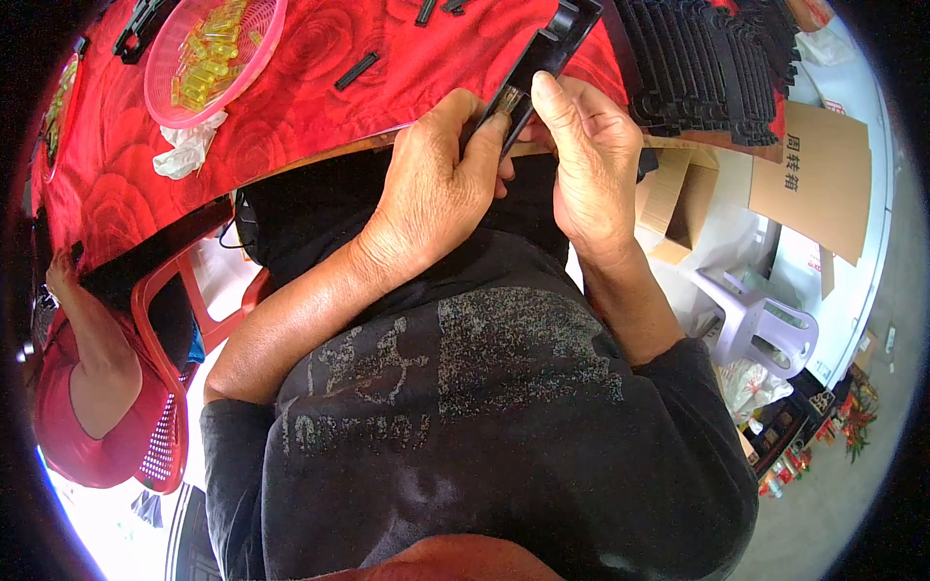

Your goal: The person assembles plastic toy gun components by fitting casing parts together, picking up and inserting small yellow pieces into the black plastic housing, and pressing the parts into place by hand.

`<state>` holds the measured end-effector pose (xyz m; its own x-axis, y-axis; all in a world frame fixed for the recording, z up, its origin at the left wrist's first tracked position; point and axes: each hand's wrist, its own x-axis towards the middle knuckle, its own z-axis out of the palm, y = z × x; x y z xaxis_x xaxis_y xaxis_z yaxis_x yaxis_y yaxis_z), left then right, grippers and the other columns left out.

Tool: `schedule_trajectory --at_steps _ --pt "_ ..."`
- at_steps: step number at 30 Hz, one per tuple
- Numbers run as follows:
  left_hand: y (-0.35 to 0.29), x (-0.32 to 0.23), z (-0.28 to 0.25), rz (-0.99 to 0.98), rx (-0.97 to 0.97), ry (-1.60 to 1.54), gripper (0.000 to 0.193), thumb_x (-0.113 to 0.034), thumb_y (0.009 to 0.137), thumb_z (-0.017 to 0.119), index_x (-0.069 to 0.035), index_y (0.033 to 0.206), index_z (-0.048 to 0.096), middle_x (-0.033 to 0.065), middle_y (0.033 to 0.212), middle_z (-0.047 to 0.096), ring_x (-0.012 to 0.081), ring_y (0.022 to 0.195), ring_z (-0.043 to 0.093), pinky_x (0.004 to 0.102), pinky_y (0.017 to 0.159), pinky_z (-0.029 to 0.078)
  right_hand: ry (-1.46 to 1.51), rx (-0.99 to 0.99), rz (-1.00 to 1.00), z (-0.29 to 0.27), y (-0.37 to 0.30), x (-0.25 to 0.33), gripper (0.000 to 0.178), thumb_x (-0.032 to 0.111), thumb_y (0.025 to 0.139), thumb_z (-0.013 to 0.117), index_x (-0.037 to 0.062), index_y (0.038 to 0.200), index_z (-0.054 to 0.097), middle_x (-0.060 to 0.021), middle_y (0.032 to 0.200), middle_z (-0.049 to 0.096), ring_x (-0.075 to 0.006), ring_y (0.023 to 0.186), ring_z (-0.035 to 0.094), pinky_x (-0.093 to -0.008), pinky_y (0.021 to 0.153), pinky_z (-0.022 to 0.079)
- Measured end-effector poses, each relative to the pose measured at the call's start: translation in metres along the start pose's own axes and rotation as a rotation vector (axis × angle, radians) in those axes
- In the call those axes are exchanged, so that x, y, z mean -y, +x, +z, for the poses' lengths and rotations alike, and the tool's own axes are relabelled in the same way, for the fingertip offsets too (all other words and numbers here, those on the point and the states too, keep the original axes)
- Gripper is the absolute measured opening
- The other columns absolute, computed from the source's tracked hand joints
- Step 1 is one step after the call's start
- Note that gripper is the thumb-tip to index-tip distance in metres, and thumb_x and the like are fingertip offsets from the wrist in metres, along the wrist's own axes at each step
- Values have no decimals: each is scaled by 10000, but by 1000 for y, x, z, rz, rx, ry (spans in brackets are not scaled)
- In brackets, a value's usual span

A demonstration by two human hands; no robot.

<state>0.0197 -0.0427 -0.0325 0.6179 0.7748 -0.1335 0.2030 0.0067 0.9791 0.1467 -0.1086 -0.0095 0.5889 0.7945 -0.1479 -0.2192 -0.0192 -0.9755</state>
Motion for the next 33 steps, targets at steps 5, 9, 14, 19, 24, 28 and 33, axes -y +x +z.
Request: schedule_trajectory --at_steps 5,9,14,19,24,28,33 --pt "0 1 -2 -25 37 -25 236 -127 1031 569 36 861 563 101 651 666 158 577 678 315 545 544 10 3 -12 -1 -1 -2 202 221 1000 715 20 971 716 3 866 698 -70 764 616 -235 724 514" --pt "1 2 -4 -28 71 -58 223 -131 1038 551 37 890 559 105 682 670 157 598 676 317 570 549 22 10 -8 2 -3 -1 196 205 1005 707 10 982 708 -8 872 702 -75 766 622 -236 724 516" --pt "-2 6 -4 -26 78 -85 184 -118 1036 539 45 956 568 108 733 683 164 646 683 320 616 559 1 -19 -45 1 -1 -5 186 191 1011 696 6 995 704 -27 883 713 -84 755 639 -241 716 530" --pt "-2 3 -7 -68 106 -91 184 -117 1033 539 57 999 589 104 752 686 165 657 683 314 633 561 32 -61 5 5 1 -3 191 198 1010 698 15 958 698 -21 871 716 -85 740 652 -246 712 542" --pt "0 4 -11 -96 126 -115 198 -125 1032 541 58 1002 610 94 759 686 135 640 656 292 616 545 3 24 -3 -8 2 -9 196 222 1024 675 29 1000 696 -17 904 709 -91 767 642 -255 728 540" --pt "1 7 -10 -129 124 -100 203 -141 1030 552 51 1011 613 89 762 688 127 630 647 281 610 537 32 77 12 -7 1 -8 205 233 1034 660 35 1069 698 -8 934 692 -92 784 617 -264 739 528" --pt "8 6 -5 -88 55 -64 246 -192 1028 587 51 988 592 94 746 689 136 635 665 286 600 541 37 24 10 3 1 -6 195 222 1029 668 32 989 681 -10 902 685 -86 752 624 -256 680 546"
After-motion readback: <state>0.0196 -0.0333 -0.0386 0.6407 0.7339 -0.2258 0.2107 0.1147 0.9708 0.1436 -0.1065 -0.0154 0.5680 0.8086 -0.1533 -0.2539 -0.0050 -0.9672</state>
